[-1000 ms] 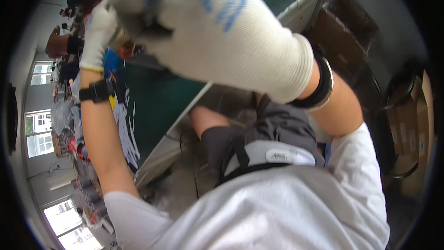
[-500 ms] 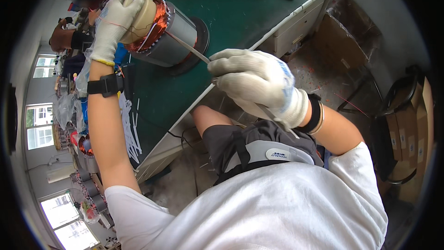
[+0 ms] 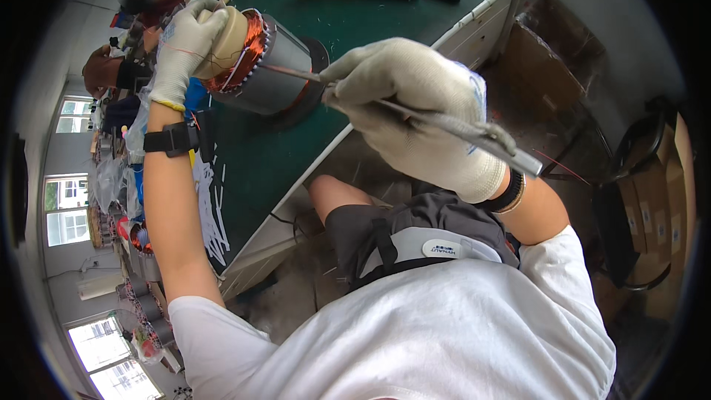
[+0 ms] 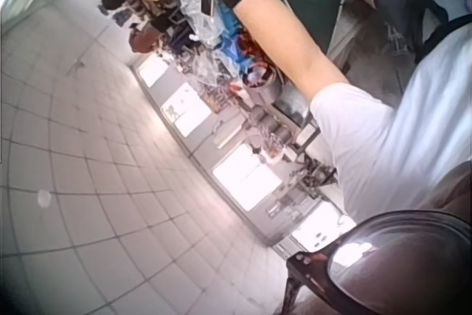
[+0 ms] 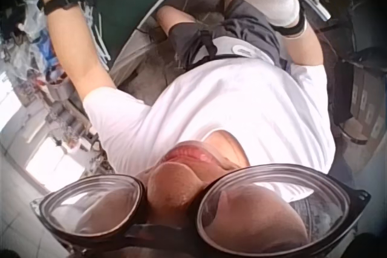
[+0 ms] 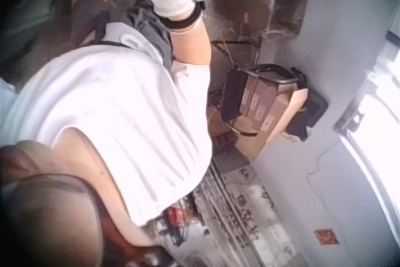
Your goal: Assembling an electric motor stator by inserting insulation strips and shaping copper wiring.
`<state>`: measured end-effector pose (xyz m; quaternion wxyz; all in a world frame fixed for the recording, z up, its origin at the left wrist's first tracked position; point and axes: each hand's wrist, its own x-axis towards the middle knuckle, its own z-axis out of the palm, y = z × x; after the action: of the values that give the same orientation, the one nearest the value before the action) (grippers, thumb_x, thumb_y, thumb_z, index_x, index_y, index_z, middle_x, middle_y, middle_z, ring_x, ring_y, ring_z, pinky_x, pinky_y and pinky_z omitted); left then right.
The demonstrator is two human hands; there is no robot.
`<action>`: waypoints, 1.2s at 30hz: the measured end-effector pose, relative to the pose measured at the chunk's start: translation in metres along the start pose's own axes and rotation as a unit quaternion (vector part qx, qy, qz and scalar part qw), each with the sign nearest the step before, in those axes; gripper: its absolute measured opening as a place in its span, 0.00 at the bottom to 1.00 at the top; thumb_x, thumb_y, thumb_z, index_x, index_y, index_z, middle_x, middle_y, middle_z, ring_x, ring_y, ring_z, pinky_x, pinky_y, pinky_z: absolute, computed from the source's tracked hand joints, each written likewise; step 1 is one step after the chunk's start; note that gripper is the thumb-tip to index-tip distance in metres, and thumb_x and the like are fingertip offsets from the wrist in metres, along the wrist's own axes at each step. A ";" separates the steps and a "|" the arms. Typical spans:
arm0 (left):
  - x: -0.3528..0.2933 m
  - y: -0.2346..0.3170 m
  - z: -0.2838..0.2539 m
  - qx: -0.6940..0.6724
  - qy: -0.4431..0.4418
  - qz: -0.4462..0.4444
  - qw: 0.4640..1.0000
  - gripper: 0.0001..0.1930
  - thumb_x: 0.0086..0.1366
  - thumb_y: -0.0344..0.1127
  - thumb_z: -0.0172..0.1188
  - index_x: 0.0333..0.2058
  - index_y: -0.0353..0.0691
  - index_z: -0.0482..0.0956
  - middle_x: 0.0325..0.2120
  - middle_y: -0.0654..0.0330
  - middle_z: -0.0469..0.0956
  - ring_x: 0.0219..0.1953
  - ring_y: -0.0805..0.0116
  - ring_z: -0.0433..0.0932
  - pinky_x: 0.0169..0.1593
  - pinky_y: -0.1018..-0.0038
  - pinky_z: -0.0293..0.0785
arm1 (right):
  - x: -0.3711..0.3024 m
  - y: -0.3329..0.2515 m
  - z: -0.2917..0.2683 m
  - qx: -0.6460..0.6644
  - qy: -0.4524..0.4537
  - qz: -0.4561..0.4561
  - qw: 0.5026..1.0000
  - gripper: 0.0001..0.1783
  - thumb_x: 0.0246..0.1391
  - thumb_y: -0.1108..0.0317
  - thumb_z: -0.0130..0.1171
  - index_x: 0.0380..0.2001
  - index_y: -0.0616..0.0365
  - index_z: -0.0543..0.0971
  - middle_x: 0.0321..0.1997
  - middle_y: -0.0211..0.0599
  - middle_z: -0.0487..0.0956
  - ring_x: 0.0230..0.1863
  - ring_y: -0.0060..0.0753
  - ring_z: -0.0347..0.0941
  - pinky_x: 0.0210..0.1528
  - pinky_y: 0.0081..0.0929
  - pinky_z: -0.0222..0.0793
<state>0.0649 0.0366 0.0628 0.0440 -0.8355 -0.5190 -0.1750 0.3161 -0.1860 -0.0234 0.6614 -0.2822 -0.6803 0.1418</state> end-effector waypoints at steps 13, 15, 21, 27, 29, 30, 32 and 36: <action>0.000 -0.019 -0.002 -0.097 -0.019 0.078 0.992 0.14 0.62 0.41 0.61 0.41 0.40 0.84 0.39 0.52 0.82 0.45 0.60 0.80 0.52 0.68 0.73 | 0.033 -0.006 0.001 0.065 0.053 -0.041 0.996 0.10 0.45 0.84 0.67 0.31 0.61 0.79 0.32 0.40 0.82 0.34 0.34 0.82 0.39 0.28 0.78; 0.001 -0.024 -0.004 -0.145 -0.057 0.150 0.976 0.12 0.63 0.32 0.60 0.44 0.38 0.83 0.44 0.56 0.81 0.49 0.65 0.77 0.57 0.71 0.69 | 0.018 -0.008 -0.011 0.047 0.087 0.004 0.995 0.11 0.50 0.85 0.66 0.33 0.64 0.76 0.38 0.49 0.83 0.38 0.33 0.82 0.39 0.27 0.80; 0.007 -0.019 -0.005 0.017 -0.045 0.033 0.998 0.26 0.61 0.51 0.58 0.56 0.48 0.77 0.49 0.49 0.79 0.55 0.50 0.75 0.60 0.58 0.70 | -0.004 0.009 -0.003 0.078 0.123 0.060 0.988 0.10 0.46 0.84 0.68 0.30 0.63 0.78 0.36 0.44 0.83 0.34 0.29 0.80 0.36 0.25 0.77; -0.006 0.001 0.006 0.169 0.033 -0.044 0.984 0.23 0.61 0.55 0.58 0.52 0.54 0.79 0.47 0.47 0.80 0.52 0.47 0.77 0.54 0.57 0.73 | -0.017 0.025 0.014 -0.003 -0.014 -0.079 0.997 0.11 0.44 0.84 0.64 0.34 0.62 0.79 0.40 0.46 0.82 0.39 0.47 0.81 0.38 0.35 0.79; -0.007 0.000 0.006 0.120 0.057 -0.006 0.991 0.20 0.62 0.54 0.59 0.48 0.52 0.80 0.44 0.46 0.80 0.48 0.44 0.78 0.51 0.57 0.73 | -0.018 0.025 0.014 0.008 -0.024 -0.106 0.994 0.12 0.42 0.84 0.62 0.34 0.64 0.79 0.39 0.51 0.80 0.40 0.55 0.81 0.39 0.40 0.79; -0.007 -0.001 0.006 0.118 0.065 0.004 0.991 0.20 0.62 0.54 0.59 0.48 0.52 0.80 0.44 0.46 0.80 0.48 0.44 0.78 0.51 0.57 0.73 | -0.019 0.025 0.014 0.006 -0.017 -0.097 0.995 0.12 0.42 0.84 0.62 0.34 0.64 0.79 0.39 0.51 0.80 0.40 0.55 0.81 0.39 0.40 0.79; -0.006 -0.005 0.006 0.093 0.053 0.016 0.994 0.19 0.62 0.53 0.59 0.48 0.52 0.81 0.43 0.46 0.81 0.47 0.44 0.79 0.50 0.57 0.73 | -0.018 0.021 0.015 -0.011 -0.041 -0.097 0.994 0.13 0.42 0.84 0.62 0.34 0.65 0.79 0.39 0.51 0.80 0.41 0.55 0.81 0.39 0.40 0.80; -0.006 -0.010 0.007 0.119 0.063 0.022 0.991 0.21 0.60 0.56 0.59 0.48 0.56 0.82 0.44 0.52 0.81 0.49 0.52 0.79 0.51 0.58 0.75 | -0.013 0.015 0.016 -0.003 -0.053 -0.107 0.993 0.13 0.38 0.84 0.65 0.32 0.64 0.79 0.37 0.50 0.81 0.36 0.55 0.81 0.34 0.41 0.80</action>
<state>0.0557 0.0383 0.0530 0.1797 -0.8231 -0.5135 -0.1629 0.3029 -0.1785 -0.0441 0.6353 -0.2016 -0.7409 0.0829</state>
